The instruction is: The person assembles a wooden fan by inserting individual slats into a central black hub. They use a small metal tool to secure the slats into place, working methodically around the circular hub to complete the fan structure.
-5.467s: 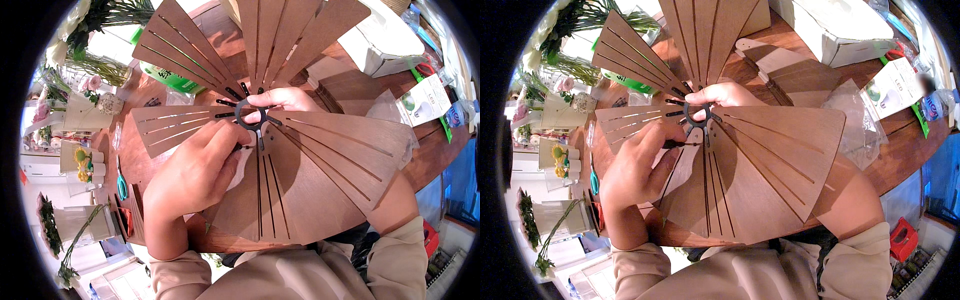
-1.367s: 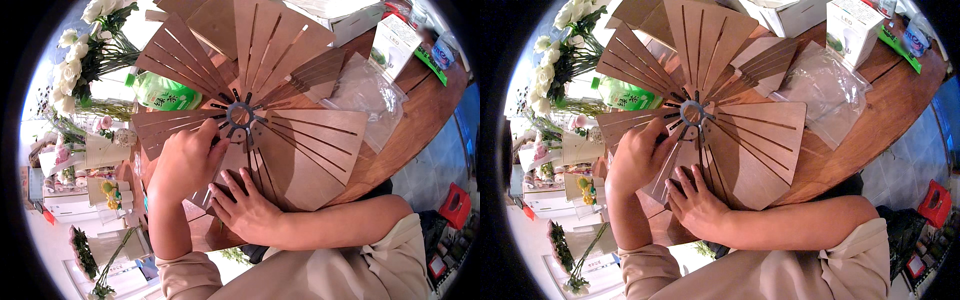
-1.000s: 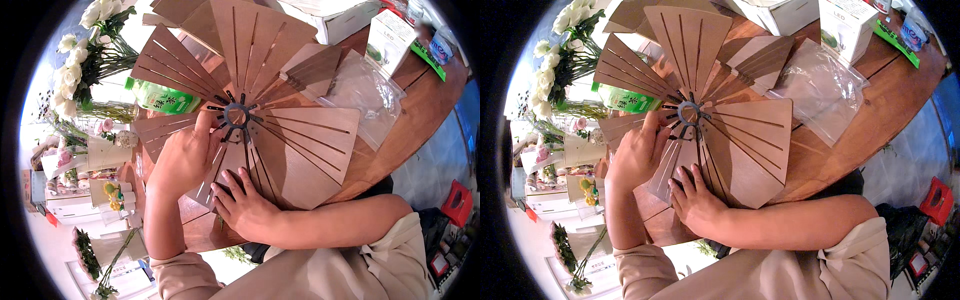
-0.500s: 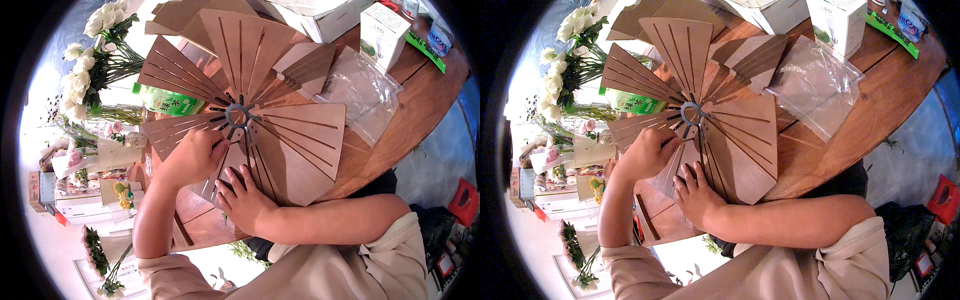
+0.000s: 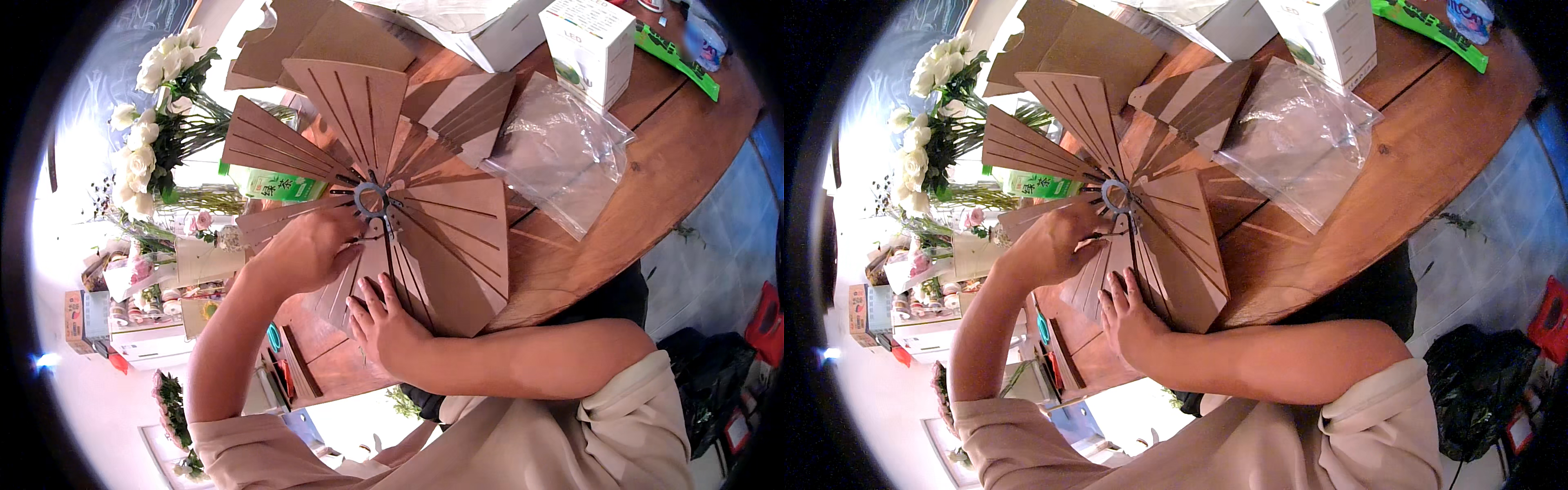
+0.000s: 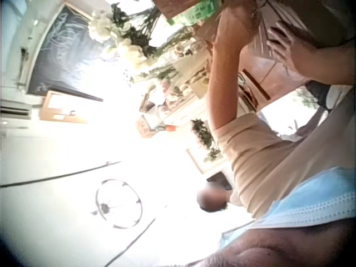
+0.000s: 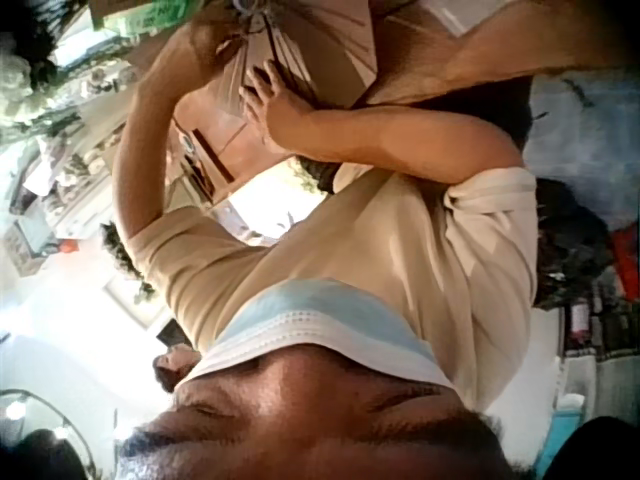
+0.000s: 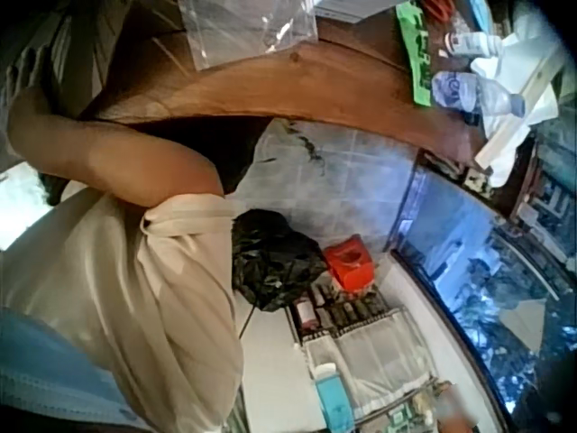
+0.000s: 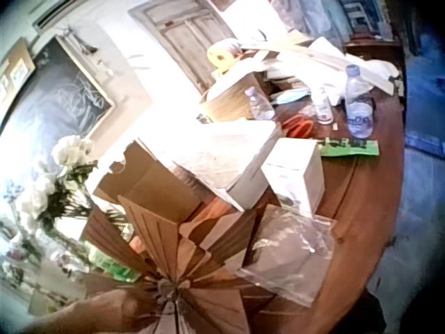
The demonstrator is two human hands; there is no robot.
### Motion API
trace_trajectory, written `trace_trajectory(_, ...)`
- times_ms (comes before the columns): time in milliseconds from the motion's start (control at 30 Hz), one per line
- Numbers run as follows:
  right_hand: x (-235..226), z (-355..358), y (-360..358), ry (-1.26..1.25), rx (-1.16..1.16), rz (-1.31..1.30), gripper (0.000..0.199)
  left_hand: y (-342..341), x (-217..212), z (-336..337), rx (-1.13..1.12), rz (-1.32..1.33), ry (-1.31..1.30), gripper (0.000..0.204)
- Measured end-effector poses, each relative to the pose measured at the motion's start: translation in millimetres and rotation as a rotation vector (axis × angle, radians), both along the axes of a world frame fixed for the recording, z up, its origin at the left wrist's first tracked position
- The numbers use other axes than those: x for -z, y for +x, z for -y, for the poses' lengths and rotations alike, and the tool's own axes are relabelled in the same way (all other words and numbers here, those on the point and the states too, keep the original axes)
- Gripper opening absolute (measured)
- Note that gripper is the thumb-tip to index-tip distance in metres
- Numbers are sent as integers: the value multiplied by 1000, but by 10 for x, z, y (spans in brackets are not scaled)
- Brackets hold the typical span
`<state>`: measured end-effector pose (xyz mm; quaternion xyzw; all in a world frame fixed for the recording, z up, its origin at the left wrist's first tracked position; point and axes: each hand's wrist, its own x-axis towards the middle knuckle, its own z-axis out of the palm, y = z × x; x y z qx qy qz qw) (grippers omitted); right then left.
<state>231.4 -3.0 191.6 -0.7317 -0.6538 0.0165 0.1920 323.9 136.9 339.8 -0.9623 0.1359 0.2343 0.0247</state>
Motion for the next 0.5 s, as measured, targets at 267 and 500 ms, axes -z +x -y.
trace_trajectory(267,-110,-5,33,-114,-36,-57,62,8,-66,-22,-27,-38,-56,9)
trace_trajectory(500,-80,-39,21,-130,-20,-44,63,-28,-27,216,-144,84,133,13)
